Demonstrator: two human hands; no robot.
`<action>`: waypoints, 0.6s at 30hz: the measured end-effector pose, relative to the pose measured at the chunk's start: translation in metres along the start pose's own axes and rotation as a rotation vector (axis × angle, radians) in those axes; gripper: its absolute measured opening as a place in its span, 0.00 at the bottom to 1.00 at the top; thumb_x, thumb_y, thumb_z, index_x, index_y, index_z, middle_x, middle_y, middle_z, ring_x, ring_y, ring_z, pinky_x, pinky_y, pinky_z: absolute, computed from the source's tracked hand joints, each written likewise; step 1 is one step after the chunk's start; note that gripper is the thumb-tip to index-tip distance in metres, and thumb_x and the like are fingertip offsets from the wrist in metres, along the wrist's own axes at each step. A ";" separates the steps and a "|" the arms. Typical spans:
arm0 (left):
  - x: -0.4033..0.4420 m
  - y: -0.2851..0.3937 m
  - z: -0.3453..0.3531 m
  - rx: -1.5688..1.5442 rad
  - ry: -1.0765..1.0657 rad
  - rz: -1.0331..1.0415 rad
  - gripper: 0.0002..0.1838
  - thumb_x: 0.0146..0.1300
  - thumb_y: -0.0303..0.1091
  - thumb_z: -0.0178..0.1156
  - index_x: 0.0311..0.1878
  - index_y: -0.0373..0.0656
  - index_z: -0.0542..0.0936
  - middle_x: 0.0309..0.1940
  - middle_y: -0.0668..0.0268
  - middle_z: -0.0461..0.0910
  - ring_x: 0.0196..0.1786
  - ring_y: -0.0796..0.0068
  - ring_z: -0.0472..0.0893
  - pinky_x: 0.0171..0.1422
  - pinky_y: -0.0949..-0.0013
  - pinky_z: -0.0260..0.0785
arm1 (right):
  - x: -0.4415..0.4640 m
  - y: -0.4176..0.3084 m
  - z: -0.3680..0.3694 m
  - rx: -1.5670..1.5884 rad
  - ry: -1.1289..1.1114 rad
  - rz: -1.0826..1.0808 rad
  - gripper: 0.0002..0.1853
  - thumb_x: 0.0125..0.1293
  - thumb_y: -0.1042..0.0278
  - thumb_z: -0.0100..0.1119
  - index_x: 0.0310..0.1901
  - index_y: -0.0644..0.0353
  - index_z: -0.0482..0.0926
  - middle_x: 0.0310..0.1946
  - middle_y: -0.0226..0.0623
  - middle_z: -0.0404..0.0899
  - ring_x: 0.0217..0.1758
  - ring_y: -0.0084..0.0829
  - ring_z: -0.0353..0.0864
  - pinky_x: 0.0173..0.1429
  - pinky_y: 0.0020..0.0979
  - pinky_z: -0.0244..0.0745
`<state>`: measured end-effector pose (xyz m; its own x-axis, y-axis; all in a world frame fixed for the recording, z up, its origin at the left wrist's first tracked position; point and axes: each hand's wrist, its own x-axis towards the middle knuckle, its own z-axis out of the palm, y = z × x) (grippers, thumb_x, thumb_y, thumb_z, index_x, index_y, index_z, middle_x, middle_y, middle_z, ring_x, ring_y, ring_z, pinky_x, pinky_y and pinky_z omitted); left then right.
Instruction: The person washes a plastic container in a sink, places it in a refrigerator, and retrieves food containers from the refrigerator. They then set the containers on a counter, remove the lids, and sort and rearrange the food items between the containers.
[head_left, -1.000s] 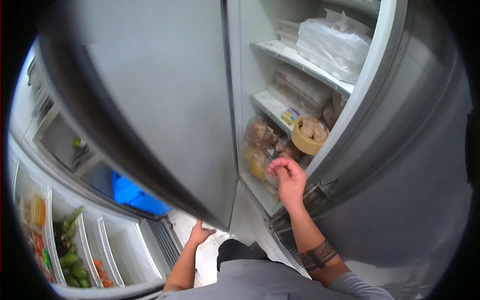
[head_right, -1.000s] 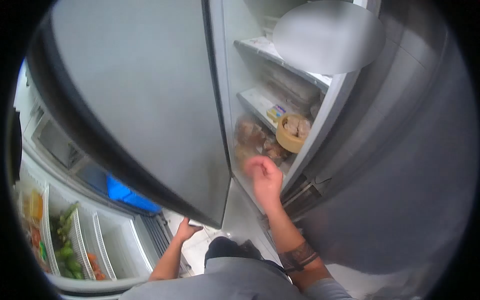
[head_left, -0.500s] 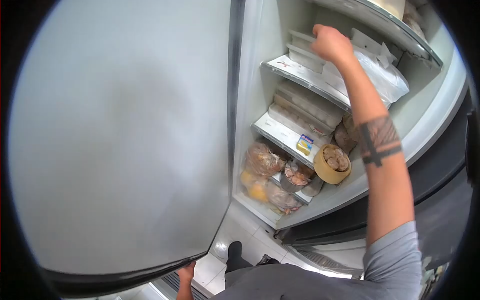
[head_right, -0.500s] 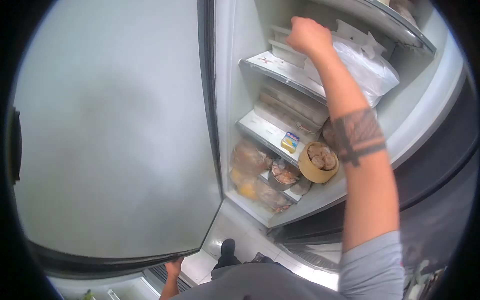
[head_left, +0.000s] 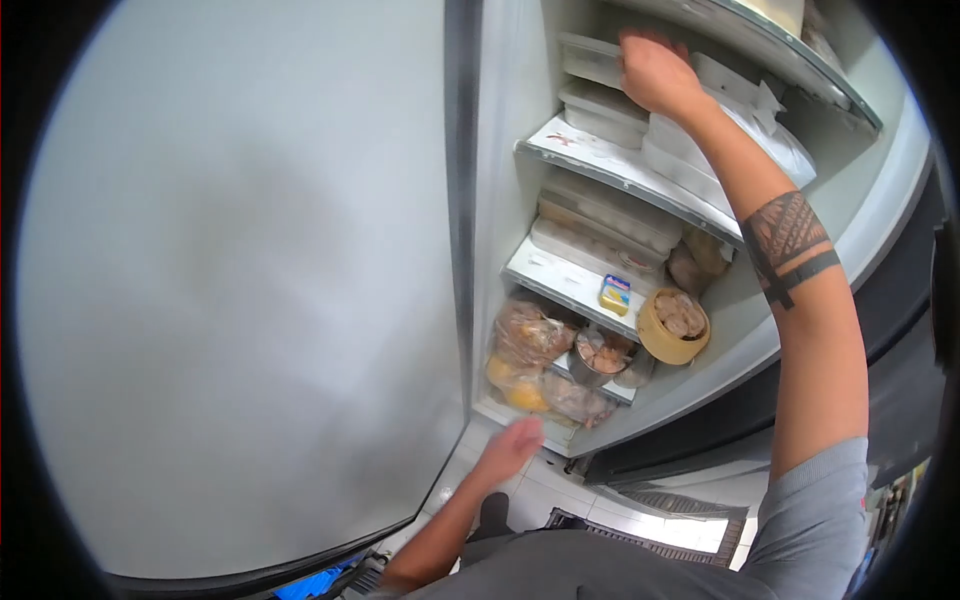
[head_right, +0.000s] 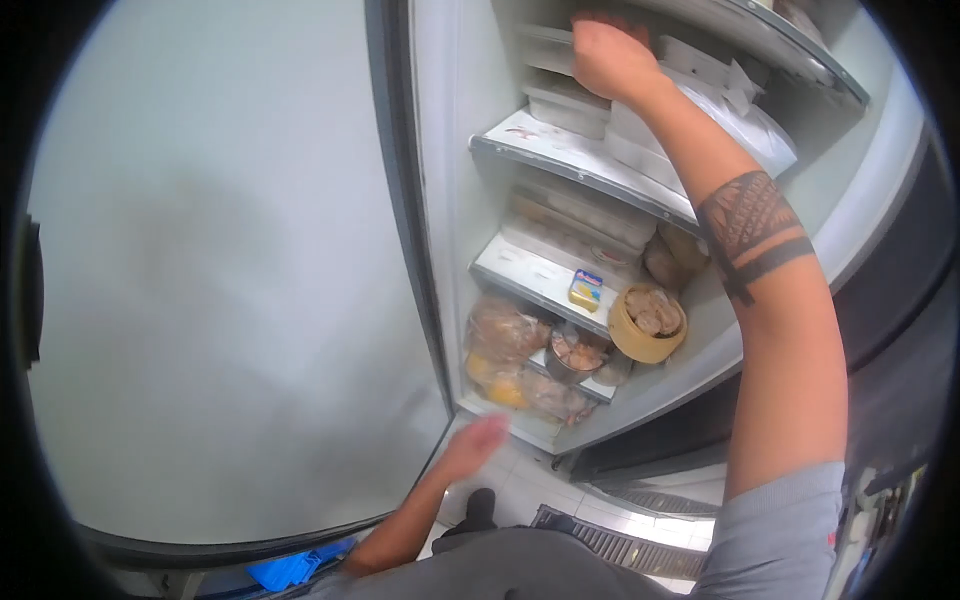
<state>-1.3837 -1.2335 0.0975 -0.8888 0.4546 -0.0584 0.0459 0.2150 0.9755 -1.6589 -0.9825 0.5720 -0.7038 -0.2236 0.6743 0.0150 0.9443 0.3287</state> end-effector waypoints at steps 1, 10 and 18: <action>0.036 0.031 -0.010 0.003 0.027 0.205 0.20 0.77 0.38 0.61 0.66 0.37 0.76 0.63 0.54 0.82 0.63 0.64 0.84 0.66 0.64 0.76 | -0.003 0.001 -0.003 0.120 0.036 -0.038 0.16 0.68 0.70 0.56 0.56 0.61 0.75 0.55 0.56 0.80 0.61 0.59 0.79 0.61 0.54 0.75; 0.195 0.332 -0.112 0.715 0.555 1.126 0.15 0.68 0.28 0.61 0.56 0.36 0.83 0.52 0.48 0.84 0.61 0.44 0.80 0.67 0.52 0.73 | -0.071 -0.033 -0.136 0.294 0.569 -0.164 0.12 0.70 0.69 0.62 0.44 0.72 0.76 0.37 0.60 0.80 0.41 0.63 0.80 0.49 0.52 0.76; 0.251 0.354 -0.136 0.494 0.633 0.904 0.20 0.65 0.28 0.61 0.59 0.33 0.80 0.56 0.45 0.83 0.61 0.42 0.80 0.69 0.52 0.72 | -0.144 0.143 -0.265 1.084 0.120 0.105 0.14 0.76 0.62 0.60 0.54 0.62 0.79 0.56 0.42 0.82 0.60 0.38 0.81 0.64 0.45 0.76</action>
<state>-1.6520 -1.1609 0.4573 -0.5054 0.1375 0.8519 0.8128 0.4075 0.4164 -1.3672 -0.8789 0.6970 -0.6606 -0.0964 0.7445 -0.6036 0.6579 -0.4504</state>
